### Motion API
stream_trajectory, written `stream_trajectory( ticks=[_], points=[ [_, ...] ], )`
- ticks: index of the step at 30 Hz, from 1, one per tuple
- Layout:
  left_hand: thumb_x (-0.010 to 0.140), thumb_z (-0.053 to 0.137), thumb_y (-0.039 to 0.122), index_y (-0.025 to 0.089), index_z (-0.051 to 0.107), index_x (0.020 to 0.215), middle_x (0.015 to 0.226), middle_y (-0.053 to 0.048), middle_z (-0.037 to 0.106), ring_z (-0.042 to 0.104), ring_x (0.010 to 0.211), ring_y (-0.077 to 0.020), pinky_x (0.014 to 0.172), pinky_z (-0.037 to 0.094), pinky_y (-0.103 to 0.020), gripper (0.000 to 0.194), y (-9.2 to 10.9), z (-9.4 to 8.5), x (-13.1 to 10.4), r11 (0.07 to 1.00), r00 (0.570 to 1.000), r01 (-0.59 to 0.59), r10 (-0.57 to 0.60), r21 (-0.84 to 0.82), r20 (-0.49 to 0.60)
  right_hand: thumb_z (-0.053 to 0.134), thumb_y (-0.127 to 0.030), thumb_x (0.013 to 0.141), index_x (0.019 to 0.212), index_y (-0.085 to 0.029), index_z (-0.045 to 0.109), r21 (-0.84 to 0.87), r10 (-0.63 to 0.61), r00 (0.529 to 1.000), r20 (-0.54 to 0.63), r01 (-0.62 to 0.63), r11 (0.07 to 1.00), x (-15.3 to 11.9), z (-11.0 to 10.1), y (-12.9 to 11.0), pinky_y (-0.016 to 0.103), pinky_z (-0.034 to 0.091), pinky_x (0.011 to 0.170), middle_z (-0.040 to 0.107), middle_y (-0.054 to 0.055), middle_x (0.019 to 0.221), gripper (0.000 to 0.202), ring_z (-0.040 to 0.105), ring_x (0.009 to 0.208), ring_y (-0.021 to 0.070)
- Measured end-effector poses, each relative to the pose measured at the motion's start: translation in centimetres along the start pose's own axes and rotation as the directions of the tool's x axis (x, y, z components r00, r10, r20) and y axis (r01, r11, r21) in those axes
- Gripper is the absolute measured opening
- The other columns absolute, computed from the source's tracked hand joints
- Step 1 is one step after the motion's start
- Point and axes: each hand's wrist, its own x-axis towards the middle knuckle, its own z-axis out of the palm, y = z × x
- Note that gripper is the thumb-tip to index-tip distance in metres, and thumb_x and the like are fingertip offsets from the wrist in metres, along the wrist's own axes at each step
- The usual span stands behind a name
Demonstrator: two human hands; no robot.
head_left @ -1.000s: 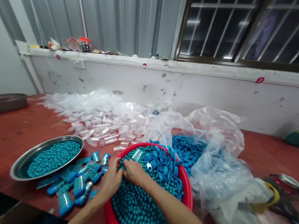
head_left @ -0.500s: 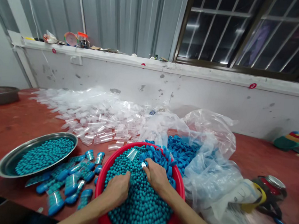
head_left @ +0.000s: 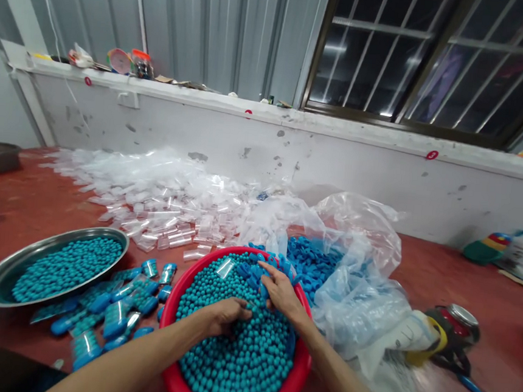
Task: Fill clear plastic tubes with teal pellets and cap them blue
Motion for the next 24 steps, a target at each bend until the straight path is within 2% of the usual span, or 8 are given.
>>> stream_trajectory(
  ticks=[2, 4, 7, 10, 13, 16, 20, 24],
  points=[
    [0.063, 0.056, 0.03, 0.018, 0.047, 0.071, 0.057, 0.005, 0.041, 0.043, 0.051, -0.0098, 0.05, 0.037, -0.024, 0.018, 0.1, -0.3, -1.0, 0.991, 0.999, -0.022, 0.027, -0.13, 0.037, 0.027, -0.024, 0.086, 0.128, -0.018, 0.039, 0.135, 0.055, 0.998, -0.029, -0.05, 0.99, -1.2, -0.5, 0.6, 0.018, 0.041, 0.036, 0.06, 0.0, 0.064, 0.044, 0.051, 0.037, 0.0086],
    [0.059, 0.061, 0.032, 0.017, 0.047, 0.07, 0.059, 0.005, 0.043, 0.042, 0.054, -0.0084, 0.053, 0.034, -0.022, 0.023, 0.2, -0.6, -2.0, 0.972, 0.996, -0.067, 0.079, -0.226, 0.041, 0.029, -0.024, 0.085, 0.119, -0.017, 0.05, 0.156, 0.074, 0.997, -0.003, -0.073, 0.985, -2.4, -0.3, 1.0, 0.019, 0.042, 0.038, 0.061, 0.001, 0.068, 0.041, 0.052, 0.04, 0.0087],
    [0.061, 0.063, 0.033, 0.016, 0.051, 0.076, 0.066, 0.003, 0.049, 0.046, 0.061, -0.0089, 0.057, 0.034, -0.021, 0.026, 0.1, -1.0, -3.3, 0.945, 0.99, -0.129, 0.14, -0.3, 0.015, 0.029, -0.02, 0.084, 0.114, -0.018, 0.054, 0.083, 0.005, 0.991, 0.134, -0.017, 0.996, -4.0, 0.2, 1.1, 0.02, 0.045, 0.045, 0.063, 0.004, 0.083, 0.039, 0.058, 0.052, 0.011],
    [0.065, 0.061, 0.032, 0.016, 0.053, 0.084, 0.074, 0.0, 0.054, 0.049, 0.066, -0.0096, 0.059, 0.034, -0.02, 0.026, 0.0, -1.2, -4.4, 0.934, 0.984, -0.175, 0.18, -0.311, -0.013, 0.035, -0.015, 0.081, 0.115, -0.017, 0.051, -0.073, -0.121, 0.976, 0.183, 0.136, 0.988, -5.0, 0.4, 1.0, 0.025, 0.047, 0.07, 0.061, 0.007, 0.101, 0.038, 0.06, 0.082, 0.0161],
    [0.069, 0.055, 0.037, 0.015, 0.051, 0.085, 0.077, -0.001, 0.056, 0.052, 0.066, -0.0101, 0.057, 0.036, -0.02, 0.027, -0.1, -1.3, -5.1, 0.964, 0.979, -0.201, 0.195, -0.172, -0.054, 0.042, -0.014, 0.079, 0.113, -0.016, 0.05, -0.261, -0.179, 0.959, 0.218, 0.234, 0.937, -5.1, 0.4, 0.9, 0.026, 0.04, 0.082, 0.06, 0.008, 0.106, 0.035, 0.054, 0.098, 0.0183],
    [0.071, 0.046, 0.04, 0.017, 0.048, 0.083, 0.069, 0.001, 0.055, 0.051, 0.05, -0.0097, 0.047, 0.034, -0.021, 0.025, -0.5, -1.4, -5.2, 0.991, 0.984, -0.083, 0.098, 0.103, -0.151, 0.039, -0.013, 0.082, 0.105, -0.02, 0.053, -0.499, -0.112, 0.957, 0.269, 0.238, 0.833, -4.9, 1.0, 0.6, 0.023, 0.042, 0.068, 0.064, 0.005, 0.089, 0.028, 0.059, 0.084, 0.0173],
    [0.063, 0.055, 0.026, 0.018, 0.047, 0.066, 0.046, 0.008, 0.04, 0.037, 0.034, -0.0074, 0.042, 0.027, -0.021, 0.012, -1.1, -1.4, -3.9, 0.96, 0.963, 0.049, 0.027, 0.274, -0.269, 0.034, -0.007, 0.083, 0.088, -0.02, 0.059, -0.724, -0.044, 0.985, 0.166, 0.152, 0.673, -5.2, 2.1, -0.4, 0.028, 0.041, 0.06, 0.061, 0.008, 0.088, 0.029, 0.059, 0.078, 0.0213],
    [0.055, 0.06, 0.016, 0.019, 0.041, 0.047, 0.039, 0.007, 0.032, 0.039, 0.043, -0.0097, 0.046, 0.027, -0.022, 0.021, -0.6, -0.4, -1.5, 0.942, 0.959, 0.086, 0.01, 0.325, -0.283, 0.038, -0.005, 0.081, 0.079, -0.018, 0.062, -0.746, -0.014, 0.998, 0.061, 0.055, 0.664, -5.5, 2.4, -1.4, 0.033, 0.041, 0.062, 0.059, 0.013, 0.093, 0.027, 0.055, 0.084, 0.0266]
  ],
)
